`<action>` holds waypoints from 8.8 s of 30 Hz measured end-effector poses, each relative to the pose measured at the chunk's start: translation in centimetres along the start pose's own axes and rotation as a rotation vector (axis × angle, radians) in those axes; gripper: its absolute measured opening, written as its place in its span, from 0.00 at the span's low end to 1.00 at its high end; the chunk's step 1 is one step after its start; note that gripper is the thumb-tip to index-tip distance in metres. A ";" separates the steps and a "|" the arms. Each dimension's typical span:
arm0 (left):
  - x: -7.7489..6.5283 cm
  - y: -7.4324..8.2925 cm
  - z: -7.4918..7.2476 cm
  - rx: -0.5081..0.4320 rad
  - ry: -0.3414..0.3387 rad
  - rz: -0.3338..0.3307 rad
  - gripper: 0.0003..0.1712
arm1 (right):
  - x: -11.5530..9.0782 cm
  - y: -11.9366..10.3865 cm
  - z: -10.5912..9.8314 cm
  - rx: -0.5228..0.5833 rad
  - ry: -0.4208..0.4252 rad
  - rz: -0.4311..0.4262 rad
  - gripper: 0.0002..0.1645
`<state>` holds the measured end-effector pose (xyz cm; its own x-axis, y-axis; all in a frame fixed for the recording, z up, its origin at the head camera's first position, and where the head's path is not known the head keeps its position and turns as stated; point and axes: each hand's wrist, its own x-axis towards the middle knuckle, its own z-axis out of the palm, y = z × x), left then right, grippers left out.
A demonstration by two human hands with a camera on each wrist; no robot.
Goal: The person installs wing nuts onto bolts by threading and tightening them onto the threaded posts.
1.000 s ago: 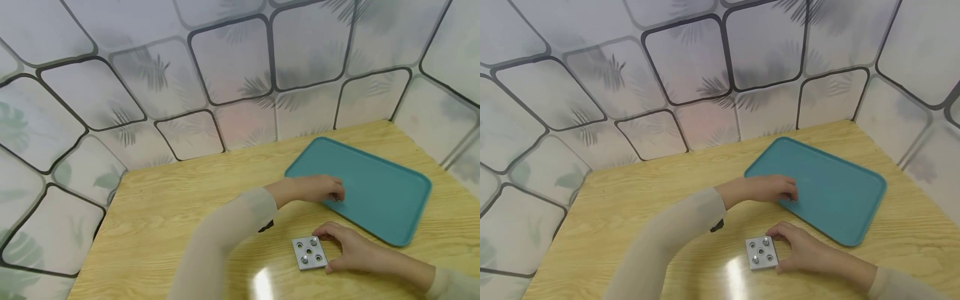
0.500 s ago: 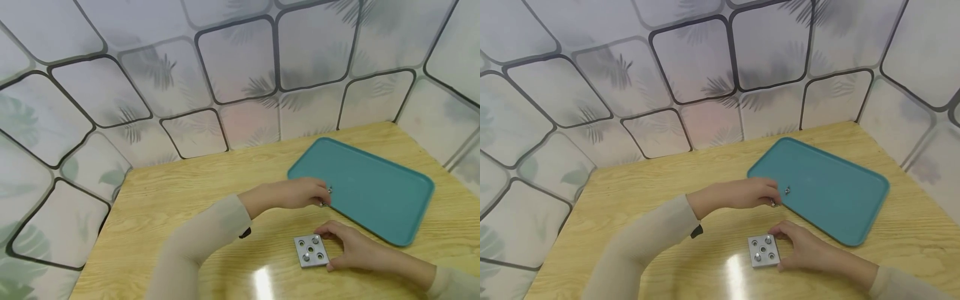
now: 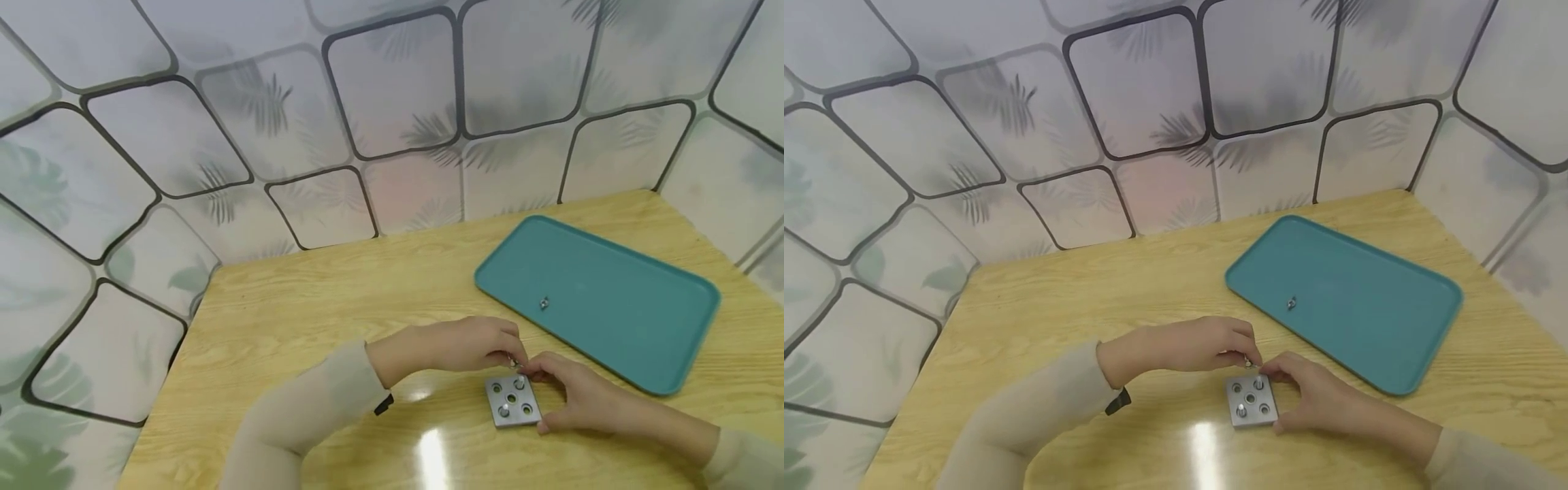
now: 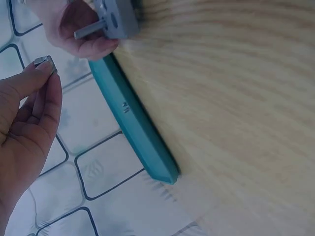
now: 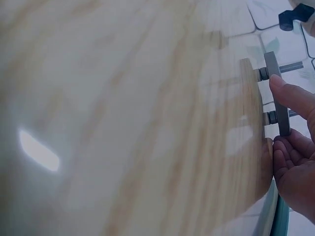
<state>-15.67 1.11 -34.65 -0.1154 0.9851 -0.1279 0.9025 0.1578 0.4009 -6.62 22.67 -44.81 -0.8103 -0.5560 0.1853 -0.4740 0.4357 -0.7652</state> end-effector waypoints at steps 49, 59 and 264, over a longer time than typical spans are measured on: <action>-2.1 1.1 4.4 -0.303 0.034 -0.173 0.11 | 0.3 0.4 0.3 0.088 -0.010 0.008 0.39; -2.0 1.2 5.0 -0.364 0.080 -0.227 0.12 | 0.2 0.5 0.4 0.059 0.015 -0.007 0.39; -3.3 1.6 9.8 -0.888 0.529 -0.292 0.15 | 0.6 0.2 0.4 0.043 0.035 0.032 0.38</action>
<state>-9.79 -2.55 -42.49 -0.6352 0.7723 -0.0023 0.2107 0.1761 0.9616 -7.02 22.11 -45.12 -0.8368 -0.5167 0.1813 -0.4331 0.4220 -0.7964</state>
